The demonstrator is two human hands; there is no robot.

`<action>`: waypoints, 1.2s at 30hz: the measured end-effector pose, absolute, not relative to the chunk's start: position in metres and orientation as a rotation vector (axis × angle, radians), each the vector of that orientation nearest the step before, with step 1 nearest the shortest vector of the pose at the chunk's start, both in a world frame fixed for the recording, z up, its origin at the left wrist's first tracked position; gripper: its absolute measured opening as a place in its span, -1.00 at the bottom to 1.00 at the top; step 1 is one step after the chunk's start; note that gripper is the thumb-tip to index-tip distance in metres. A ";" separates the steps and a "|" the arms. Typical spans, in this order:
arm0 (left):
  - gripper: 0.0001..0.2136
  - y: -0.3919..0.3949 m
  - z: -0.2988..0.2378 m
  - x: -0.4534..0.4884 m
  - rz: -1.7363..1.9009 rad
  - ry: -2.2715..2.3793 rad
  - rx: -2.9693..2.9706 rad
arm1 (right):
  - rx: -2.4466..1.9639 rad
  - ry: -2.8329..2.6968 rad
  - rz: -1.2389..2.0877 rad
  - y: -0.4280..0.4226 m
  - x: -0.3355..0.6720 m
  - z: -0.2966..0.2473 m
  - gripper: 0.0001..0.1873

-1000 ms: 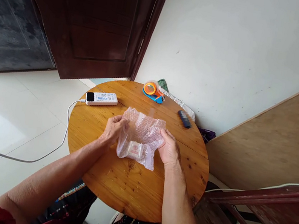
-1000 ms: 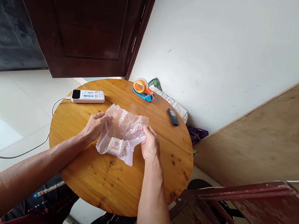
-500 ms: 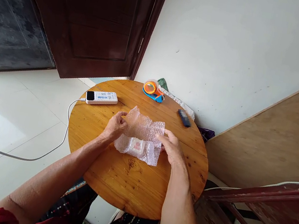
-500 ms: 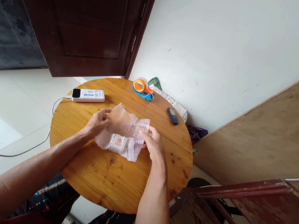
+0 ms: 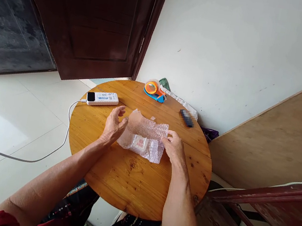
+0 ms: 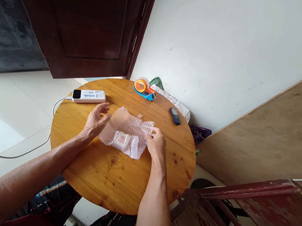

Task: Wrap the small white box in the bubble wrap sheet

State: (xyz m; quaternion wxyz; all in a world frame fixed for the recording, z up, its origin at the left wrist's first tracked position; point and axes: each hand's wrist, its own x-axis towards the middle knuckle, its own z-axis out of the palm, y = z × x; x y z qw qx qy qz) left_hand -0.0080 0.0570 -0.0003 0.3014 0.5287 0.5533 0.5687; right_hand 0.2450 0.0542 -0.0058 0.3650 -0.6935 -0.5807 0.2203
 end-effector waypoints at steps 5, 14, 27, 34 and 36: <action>-0.82 0.039 0.015 -0.010 1.424 1.434 1.881 | -1.905 -1.593 0.345 0.054 0.235 -0.001 -0.66; -0.61 0.029 0.028 -0.004 0.896 1.063 2.228 | -1.996 -1.643 0.286 0.052 0.231 0.002 -0.60; -0.90 -0.085 0.047 -0.022 0.237 0.867 2.702 | -2.099 -1.575 0.326 0.050 0.224 0.010 -0.59; -0.80 -0.087 0.081 -0.034 0.093 1.113 2.480 | -2.195 -1.604 0.276 0.047 0.220 0.013 -0.61; -0.78 -0.078 0.093 -0.032 0.304 1.182 2.478 | -2.207 -1.615 0.272 0.045 0.219 0.015 -0.61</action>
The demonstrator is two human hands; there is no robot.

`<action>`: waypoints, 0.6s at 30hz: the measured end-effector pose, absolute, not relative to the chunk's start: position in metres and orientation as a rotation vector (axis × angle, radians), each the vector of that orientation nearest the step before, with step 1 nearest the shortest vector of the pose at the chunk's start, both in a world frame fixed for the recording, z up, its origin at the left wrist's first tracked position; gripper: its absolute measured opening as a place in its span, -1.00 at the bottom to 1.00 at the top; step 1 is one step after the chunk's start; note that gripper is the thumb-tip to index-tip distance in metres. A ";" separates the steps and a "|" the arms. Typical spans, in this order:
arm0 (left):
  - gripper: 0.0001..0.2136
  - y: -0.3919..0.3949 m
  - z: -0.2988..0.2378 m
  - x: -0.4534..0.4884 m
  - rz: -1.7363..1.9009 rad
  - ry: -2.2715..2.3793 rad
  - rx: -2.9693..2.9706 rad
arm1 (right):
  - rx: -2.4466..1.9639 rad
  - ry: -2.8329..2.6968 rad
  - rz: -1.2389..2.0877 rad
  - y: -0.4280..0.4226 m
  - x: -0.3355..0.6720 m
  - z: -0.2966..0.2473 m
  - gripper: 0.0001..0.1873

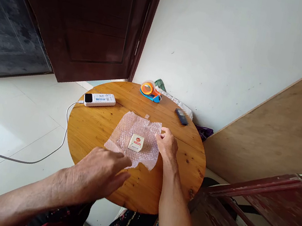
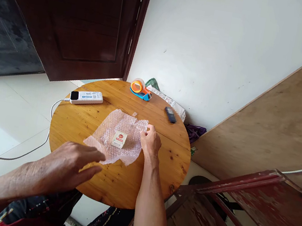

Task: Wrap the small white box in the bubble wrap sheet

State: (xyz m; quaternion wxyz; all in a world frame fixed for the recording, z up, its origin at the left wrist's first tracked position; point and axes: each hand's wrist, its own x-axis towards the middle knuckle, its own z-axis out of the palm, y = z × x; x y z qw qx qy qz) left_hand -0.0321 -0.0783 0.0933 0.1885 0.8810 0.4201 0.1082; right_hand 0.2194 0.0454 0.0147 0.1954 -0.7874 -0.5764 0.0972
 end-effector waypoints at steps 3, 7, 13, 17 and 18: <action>-0.75 -0.058 0.102 -0.025 0.592 1.326 2.505 | -2.203 -1.635 0.256 0.044 0.219 0.016 -0.61; -0.72 -0.027 0.085 -0.009 0.567 1.433 2.504 | -2.232 -1.653 0.250 0.043 0.218 0.018 -0.60; 0.00 -0.018 0.026 0.000 0.373 1.403 2.411 | -2.321 -1.614 0.240 0.043 0.223 0.019 -0.46; 0.09 -0.023 0.007 -0.007 0.344 1.375 2.384 | -2.281 -1.608 0.082 0.042 0.233 0.021 -0.50; 0.10 -0.023 0.005 -0.009 0.353 1.366 2.379 | -2.214 -1.641 0.024 0.041 0.234 0.024 -0.53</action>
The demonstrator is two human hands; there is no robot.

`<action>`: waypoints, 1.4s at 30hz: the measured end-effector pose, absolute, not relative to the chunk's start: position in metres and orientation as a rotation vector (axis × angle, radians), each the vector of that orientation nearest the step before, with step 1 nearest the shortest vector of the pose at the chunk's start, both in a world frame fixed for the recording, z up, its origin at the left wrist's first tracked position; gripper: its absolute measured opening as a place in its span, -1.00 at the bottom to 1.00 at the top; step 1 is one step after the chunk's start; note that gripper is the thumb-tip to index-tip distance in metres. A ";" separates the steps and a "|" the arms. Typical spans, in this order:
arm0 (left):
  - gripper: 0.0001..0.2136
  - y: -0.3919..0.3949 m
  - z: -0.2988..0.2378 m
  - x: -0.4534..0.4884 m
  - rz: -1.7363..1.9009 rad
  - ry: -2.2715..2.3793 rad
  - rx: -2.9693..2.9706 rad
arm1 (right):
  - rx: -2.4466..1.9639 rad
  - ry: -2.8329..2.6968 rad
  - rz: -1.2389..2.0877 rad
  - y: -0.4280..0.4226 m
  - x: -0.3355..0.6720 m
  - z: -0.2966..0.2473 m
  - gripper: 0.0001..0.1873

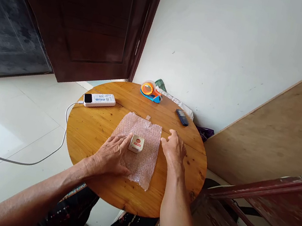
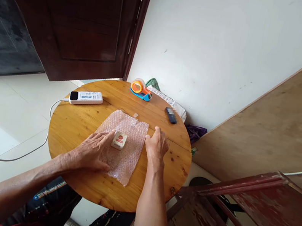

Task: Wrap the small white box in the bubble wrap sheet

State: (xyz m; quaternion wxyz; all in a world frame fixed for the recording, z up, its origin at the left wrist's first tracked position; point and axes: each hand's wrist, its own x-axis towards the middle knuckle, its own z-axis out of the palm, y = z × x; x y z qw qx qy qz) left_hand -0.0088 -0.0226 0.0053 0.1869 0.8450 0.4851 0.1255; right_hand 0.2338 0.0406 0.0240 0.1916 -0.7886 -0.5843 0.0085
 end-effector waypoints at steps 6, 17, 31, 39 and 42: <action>0.13 -0.019 0.000 -0.009 0.413 1.344 2.349 | -1.407 -2.050 0.302 0.015 0.200 0.043 -0.54; 0.10 -0.018 -0.010 -0.011 0.467 1.271 2.356 | -1.937 -1.667 -0.138 -0.014 0.248 0.031 -0.43; 0.03 0.001 0.001 -0.022 0.287 1.146 2.488 | -1.649 -2.041 -0.112 -0.044 0.200 0.009 -0.52; -0.01 0.001 -0.009 -0.036 0.397 1.039 2.522 | -1.791 -1.987 -0.055 -0.072 0.173 -0.022 -0.50; -0.04 -0.003 -0.012 -0.037 0.486 1.006 2.542 | -1.865 -1.932 -0.076 -0.081 0.184 -0.023 -0.52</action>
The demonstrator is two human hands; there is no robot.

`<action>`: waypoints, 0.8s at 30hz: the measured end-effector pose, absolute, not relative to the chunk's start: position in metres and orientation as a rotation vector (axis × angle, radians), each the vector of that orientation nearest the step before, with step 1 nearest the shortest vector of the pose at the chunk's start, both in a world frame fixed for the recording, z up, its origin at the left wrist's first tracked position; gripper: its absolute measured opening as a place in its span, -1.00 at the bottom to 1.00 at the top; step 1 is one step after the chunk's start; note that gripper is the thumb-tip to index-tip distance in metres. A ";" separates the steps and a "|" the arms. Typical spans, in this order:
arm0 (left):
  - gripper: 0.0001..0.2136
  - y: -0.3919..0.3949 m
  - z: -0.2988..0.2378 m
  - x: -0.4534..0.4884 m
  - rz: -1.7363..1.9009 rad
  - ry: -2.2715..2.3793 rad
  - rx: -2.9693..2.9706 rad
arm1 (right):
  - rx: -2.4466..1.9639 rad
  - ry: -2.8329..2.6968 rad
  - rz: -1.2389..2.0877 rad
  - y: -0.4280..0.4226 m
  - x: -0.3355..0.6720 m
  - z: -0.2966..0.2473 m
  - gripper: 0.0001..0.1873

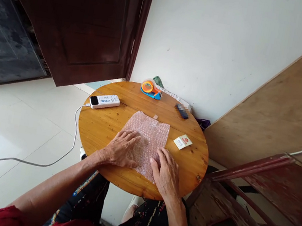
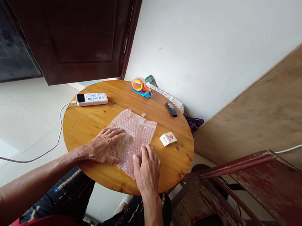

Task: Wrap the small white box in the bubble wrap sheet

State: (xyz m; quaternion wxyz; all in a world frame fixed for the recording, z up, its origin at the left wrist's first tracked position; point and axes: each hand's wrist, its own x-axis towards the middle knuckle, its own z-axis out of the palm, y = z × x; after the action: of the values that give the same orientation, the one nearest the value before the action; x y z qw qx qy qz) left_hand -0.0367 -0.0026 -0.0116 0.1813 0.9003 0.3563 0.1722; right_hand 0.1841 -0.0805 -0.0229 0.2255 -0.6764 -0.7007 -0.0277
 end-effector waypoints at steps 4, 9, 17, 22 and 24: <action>-0.22 -0.007 -0.010 -0.037 0.648 1.049 2.461 | -1.863 -1.923 -0.075 -0.080 0.189 -0.023 -0.56; -0.45 -0.007 -0.007 -0.036 0.638 1.144 2.533 | -1.856 -1.870 -0.053 -0.075 0.188 -0.022 -0.56; -0.57 -0.006 -0.003 -0.035 0.583 1.162 2.543 | -1.871 -1.789 -0.004 -0.075 0.184 -0.017 -0.63; -0.55 -0.005 -0.002 -0.037 0.563 1.161 2.575 | -1.898 -1.771 0.013 -0.075 0.182 -0.016 -0.65; -0.53 -0.004 -0.003 -0.037 0.562 1.178 2.574 | -1.902 -1.778 0.026 -0.076 0.181 -0.015 -0.64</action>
State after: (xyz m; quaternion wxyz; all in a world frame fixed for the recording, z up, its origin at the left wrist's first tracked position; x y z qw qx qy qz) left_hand -0.0367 -0.0043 -0.0030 0.1273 0.8846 0.4049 0.1933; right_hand 0.1807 -0.0755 -0.0145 0.2656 -0.7044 -0.6582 0.0095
